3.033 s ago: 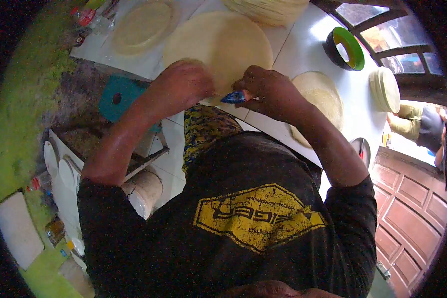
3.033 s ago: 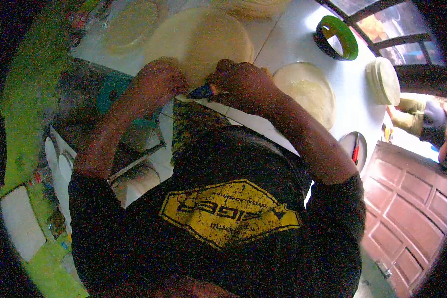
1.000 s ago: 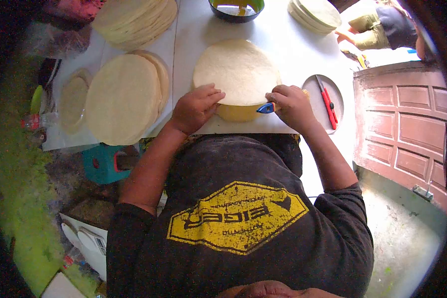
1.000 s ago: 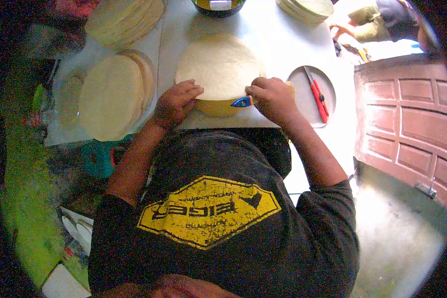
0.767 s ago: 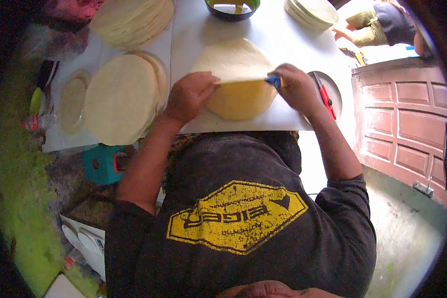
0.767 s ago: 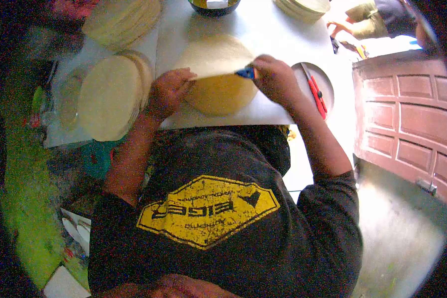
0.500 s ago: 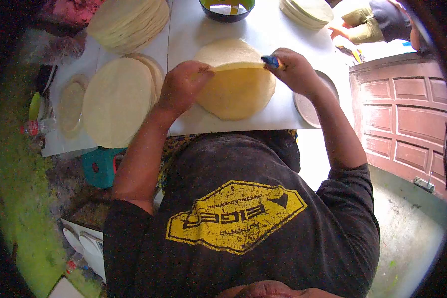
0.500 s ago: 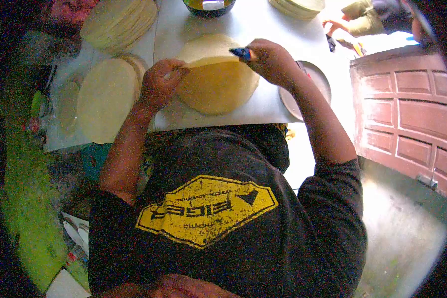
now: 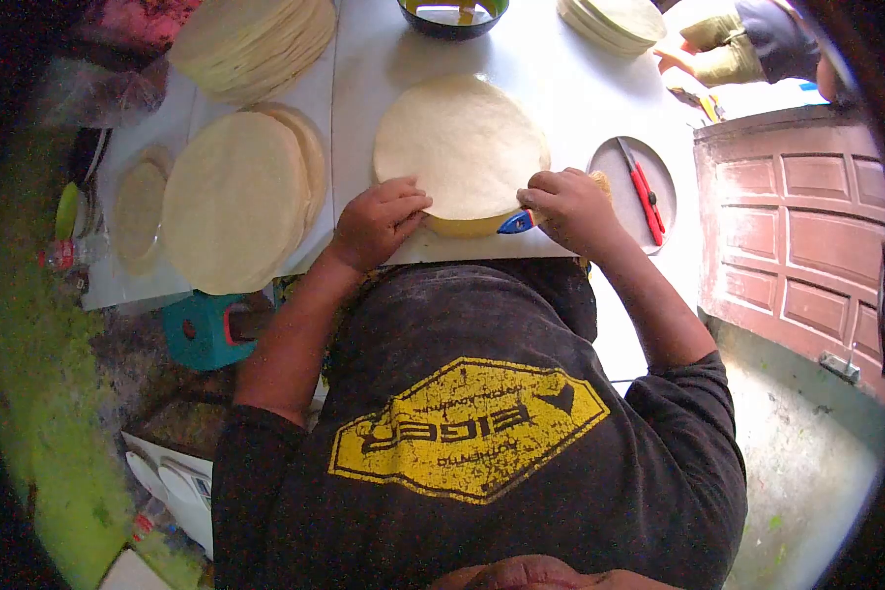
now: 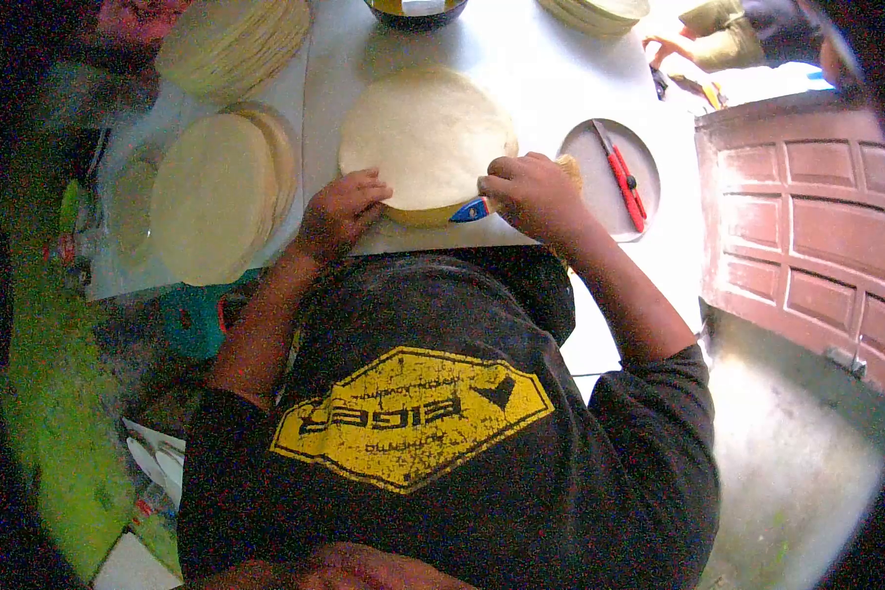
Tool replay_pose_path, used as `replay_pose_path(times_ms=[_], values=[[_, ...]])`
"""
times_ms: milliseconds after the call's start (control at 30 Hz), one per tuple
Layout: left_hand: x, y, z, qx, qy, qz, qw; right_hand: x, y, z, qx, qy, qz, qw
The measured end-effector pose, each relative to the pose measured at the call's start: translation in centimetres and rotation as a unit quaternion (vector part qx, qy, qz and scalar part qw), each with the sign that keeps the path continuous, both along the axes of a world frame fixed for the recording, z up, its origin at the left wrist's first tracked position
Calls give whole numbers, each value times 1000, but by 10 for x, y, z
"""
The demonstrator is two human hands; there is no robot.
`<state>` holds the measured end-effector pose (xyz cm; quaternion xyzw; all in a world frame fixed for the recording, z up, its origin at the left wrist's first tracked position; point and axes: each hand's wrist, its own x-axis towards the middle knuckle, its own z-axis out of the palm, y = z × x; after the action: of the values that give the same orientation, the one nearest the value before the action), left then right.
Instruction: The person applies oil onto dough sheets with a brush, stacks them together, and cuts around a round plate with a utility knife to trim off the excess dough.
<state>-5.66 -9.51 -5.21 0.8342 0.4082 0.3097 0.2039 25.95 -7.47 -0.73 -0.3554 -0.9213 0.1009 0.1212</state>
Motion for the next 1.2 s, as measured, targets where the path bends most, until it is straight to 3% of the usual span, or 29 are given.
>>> replay_pose_path(times_ms=[200, 333, 400, 467, 533, 600, 667, 767, 800, 833, 900, 933, 1000, 1067, 1100, 1167, 1200], values=[[-2, 1, -7, 28, -10, -29, 999, -3, -3, 4, -36, -33, -4, 999], [-4, -3, 1, 55, 52, -24, 997, -8, 7, 3, -110, -40, -16, 993], [-4, -7, 2, 59, 77, -22, 995, -30, 18, 23, -112, 47, -96, 988], [-8, -15, -5, 75, 119, -4, 990, -59, 40, 32, 88, 150, -115, 978], [-10, -18, -6, 74, 120, -17, 990, -87, 73, 24, 272, 164, -158, 935], [-16, -23, -2, 74, 123, -30, 989, -116, 78, 27, -6, 48, -302, 952], [-28, -35, 8, -15, 68, -52, 996, -138, 72, 11, -38, 25, -221, 974], [-48, -62, 54, -48, 106, -3, 993, -162, 32, 22, -92, 53, -16, 994], [-60, -71, 70, -37, 118, 30, 992, -150, 42, 13, -95, 51, -19, 994], [-73, -78, 84, -26, 130, 64, 989, -127, 61, -2, -109, 138, -56, 983], [-99, -87, 106, 42, 206, 149, 966, -98, 72, 12, -66, 150, -168, 972], [-112, -89, 108, 40, 204, 154, 966, -89, 70, 32, -10, 76, -243, 967], [-136, -89, 110, 84, 278, 206, 934, -76, 36, 6, -69, 90, -120, 986], [-155, -91, 101, 72, 259, 194, 943, -82, -6, 20, -114, 133, 60, 983], [-161, -93, 99, 59, 244, 182, 951, -80, -4, 21, -115, 132, 64, 982], [-166, -95, 99, 57, 246, 180, 951, -65, 9, 27, -165, 161, -35, 972], [-169, -94, 98, 60, 249, 170, 952, -60, 31, 27, -281, 167, -186, 927]])
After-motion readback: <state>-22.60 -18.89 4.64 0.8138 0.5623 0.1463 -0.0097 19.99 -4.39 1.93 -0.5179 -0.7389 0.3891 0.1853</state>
